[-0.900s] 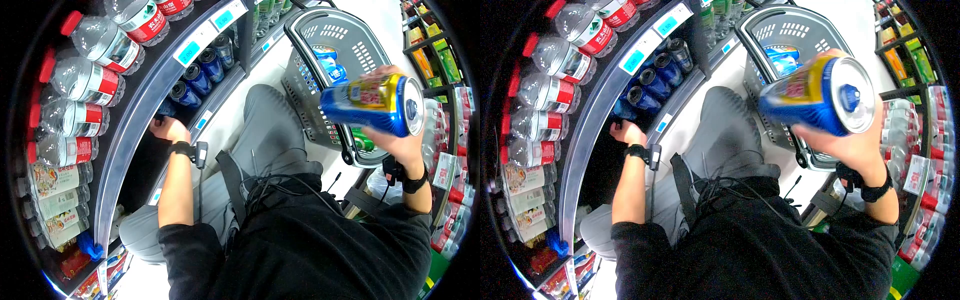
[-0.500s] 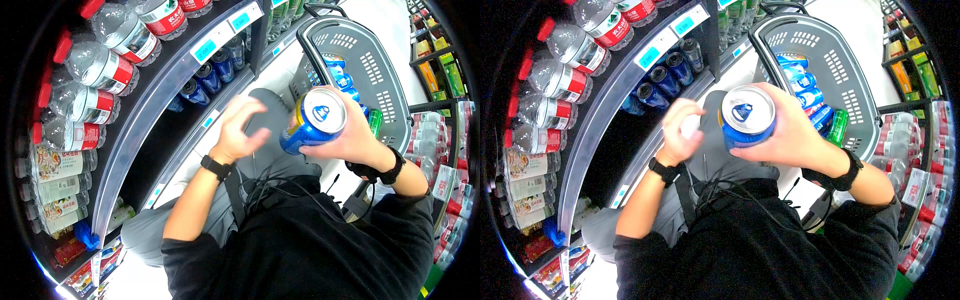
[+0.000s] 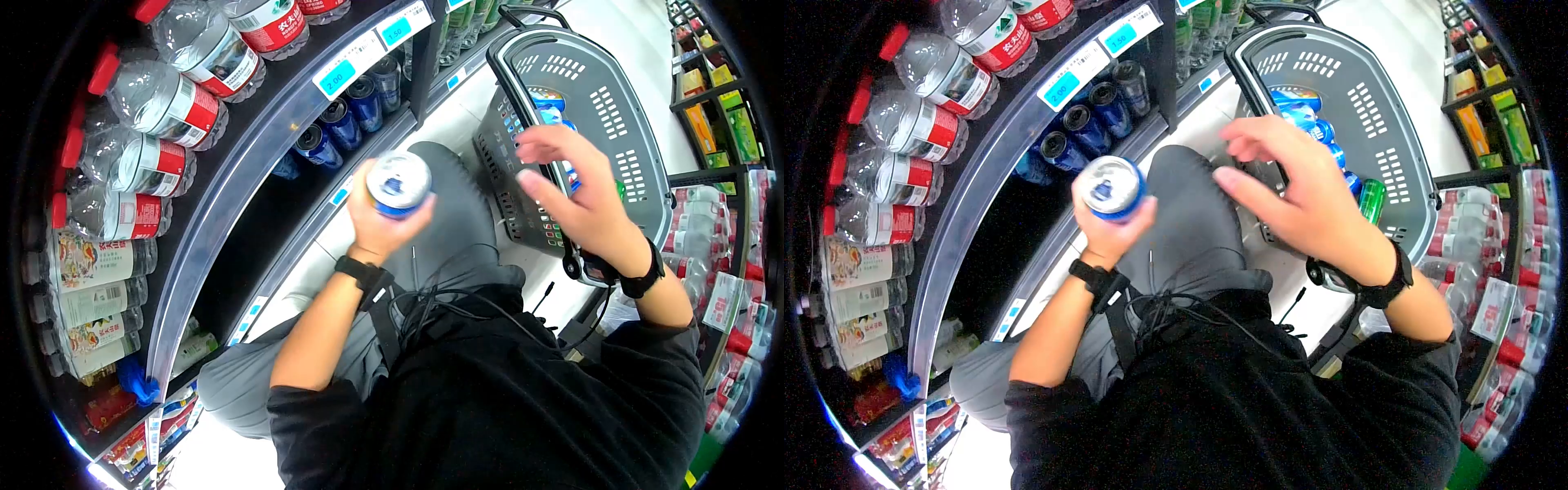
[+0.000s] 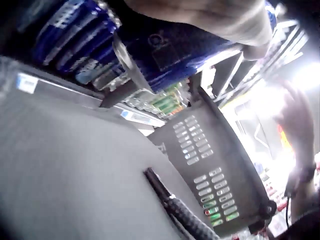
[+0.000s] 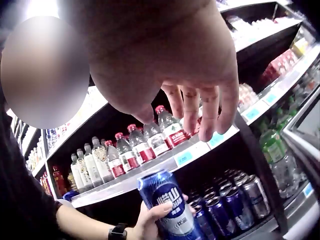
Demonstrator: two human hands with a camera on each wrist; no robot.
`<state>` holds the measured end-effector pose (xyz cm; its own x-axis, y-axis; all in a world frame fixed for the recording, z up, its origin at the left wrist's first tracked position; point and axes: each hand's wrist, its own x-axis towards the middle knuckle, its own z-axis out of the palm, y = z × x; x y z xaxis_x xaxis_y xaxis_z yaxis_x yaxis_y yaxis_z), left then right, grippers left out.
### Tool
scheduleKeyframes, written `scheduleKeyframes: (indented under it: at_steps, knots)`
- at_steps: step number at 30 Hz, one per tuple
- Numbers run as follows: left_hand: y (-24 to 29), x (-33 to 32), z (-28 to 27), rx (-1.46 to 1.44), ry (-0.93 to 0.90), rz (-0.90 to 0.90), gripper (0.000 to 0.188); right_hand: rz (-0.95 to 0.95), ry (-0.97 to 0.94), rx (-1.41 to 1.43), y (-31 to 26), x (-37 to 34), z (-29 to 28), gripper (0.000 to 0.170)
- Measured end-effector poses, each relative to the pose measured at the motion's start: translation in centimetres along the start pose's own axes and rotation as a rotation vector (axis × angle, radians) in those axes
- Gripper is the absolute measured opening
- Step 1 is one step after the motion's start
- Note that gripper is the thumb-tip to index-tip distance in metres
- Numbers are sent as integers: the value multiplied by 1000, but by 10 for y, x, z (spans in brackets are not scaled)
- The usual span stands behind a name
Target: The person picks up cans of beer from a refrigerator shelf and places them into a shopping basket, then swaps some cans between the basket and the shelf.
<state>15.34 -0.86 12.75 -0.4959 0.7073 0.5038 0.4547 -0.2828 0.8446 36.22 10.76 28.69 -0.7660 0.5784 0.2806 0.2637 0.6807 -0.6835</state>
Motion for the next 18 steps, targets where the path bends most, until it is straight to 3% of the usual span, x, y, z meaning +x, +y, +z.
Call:
scheduleKeyframes:
  at_steps: [4,8,10,14,18]
  knots:
    - [-35,-2,-15,-7,351,-321,61,83,90,56,16,-16,-15,24]
    - [-72,-2,-38,195,614,-463,66,190,172,-10,26,-29,-29,20]
    - [-89,-2,-52,188,645,-556,69,227,205,-51,29,-34,-34,19]
    - [-132,-8,-70,92,680,-557,73,269,229,-81,43,-45,-40,20]
    - [-160,-8,-80,264,636,-617,75,345,185,-202,53,-52,-42,19]
